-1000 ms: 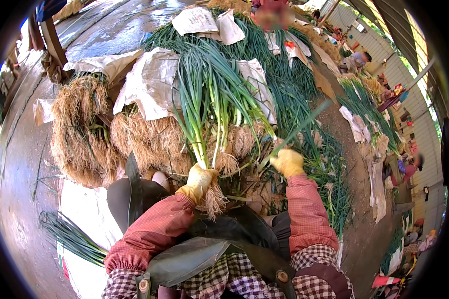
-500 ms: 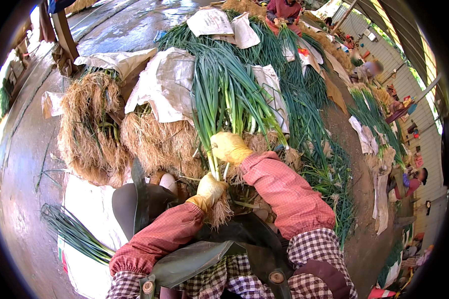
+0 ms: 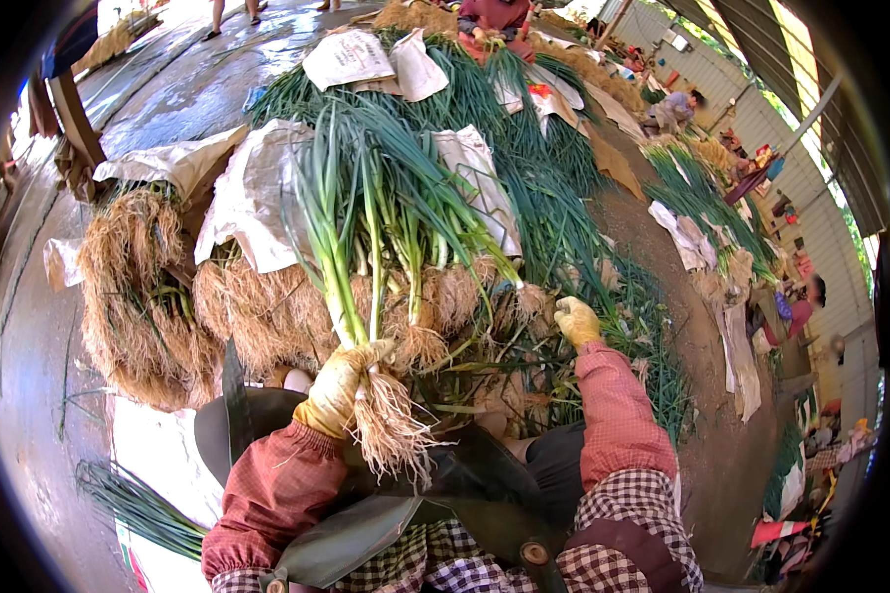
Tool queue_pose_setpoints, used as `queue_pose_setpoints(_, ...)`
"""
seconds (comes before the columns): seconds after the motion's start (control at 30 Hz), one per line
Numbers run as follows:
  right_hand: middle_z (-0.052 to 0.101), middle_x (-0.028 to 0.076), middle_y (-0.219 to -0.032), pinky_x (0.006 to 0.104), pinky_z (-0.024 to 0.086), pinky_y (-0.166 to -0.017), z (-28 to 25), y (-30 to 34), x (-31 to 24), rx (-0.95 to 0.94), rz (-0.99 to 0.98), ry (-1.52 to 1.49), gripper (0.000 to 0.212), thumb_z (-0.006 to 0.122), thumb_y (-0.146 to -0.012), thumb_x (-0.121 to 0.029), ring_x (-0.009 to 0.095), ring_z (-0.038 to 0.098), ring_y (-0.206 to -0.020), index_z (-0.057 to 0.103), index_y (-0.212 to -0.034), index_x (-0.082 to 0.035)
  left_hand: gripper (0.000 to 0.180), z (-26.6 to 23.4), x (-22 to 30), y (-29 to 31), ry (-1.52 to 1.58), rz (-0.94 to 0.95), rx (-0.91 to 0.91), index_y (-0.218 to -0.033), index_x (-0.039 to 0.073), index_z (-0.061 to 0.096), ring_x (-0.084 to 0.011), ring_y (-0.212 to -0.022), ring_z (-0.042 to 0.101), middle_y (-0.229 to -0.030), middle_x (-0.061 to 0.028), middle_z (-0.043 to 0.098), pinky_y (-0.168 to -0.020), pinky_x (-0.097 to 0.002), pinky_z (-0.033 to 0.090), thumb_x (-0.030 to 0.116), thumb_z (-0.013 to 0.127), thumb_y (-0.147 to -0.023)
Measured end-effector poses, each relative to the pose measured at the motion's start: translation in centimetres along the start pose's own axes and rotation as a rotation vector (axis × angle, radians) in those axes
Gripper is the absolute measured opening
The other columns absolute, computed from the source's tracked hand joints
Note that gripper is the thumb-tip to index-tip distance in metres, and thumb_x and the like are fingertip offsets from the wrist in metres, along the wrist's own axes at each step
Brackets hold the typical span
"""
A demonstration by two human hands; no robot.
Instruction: The person sorts and cleans green onions by hand, removing dry outer layers and roots while seated on the floor of an agricultural processing area.
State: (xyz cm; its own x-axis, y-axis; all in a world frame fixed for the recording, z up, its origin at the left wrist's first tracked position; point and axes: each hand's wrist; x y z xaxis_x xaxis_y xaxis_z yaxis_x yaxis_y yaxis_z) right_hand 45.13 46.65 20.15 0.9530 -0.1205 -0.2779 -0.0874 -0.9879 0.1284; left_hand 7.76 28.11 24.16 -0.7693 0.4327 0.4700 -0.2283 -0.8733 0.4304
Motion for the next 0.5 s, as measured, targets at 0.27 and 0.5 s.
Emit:
queue_pose_setpoints(0.27, 0.059, 0.013, -0.104, 0.031, 0.043, -0.079, 7.3, -7.1, -0.8, -0.2, 0.279, -0.31, 0.05, 0.064, -0.076, -0.02, 0.023, 0.057, -0.091, 0.048, -0.119, -0.001, 0.024, -0.7, -3.8, -4.8, -0.017, -0.013, 0.089, -0.105, -0.012, 0.049, -0.0281, -0.077, 0.063, -0.093, -0.0226, 0.06, -0.063, -0.0324, 0.055, 0.0, 0.05, -0.083)
queue_pose_setpoints(0.5, 0.061, 0.019, -0.097, 0.0265, 0.054, -0.053, 7.0, 5.0, -11.7, -0.826, -0.107, -1.62, 0.041, 0.052, -0.088, -0.03, 0.017, 0.062, -0.065, 0.051, -0.108, 0.006, 0.03, -2.5, -2.7, -4.7, -0.001, 0.112, 0.117, -0.111, -0.01, 0.048, -0.0281, -0.095, 0.059, -0.103, -0.0213, 0.058, -0.076, -0.0363, 0.053, 0.004, 0.051, -0.085)
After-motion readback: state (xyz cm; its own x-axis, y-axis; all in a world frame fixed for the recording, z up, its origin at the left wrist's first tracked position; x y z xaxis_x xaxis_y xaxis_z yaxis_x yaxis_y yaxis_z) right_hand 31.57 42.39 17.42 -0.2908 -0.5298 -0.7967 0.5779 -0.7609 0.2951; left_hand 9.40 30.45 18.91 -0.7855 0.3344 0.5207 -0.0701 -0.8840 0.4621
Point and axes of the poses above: each hand's wrist, its own y-axis away from the middle knuckle, its own z-axis out of the palm, x = y × z
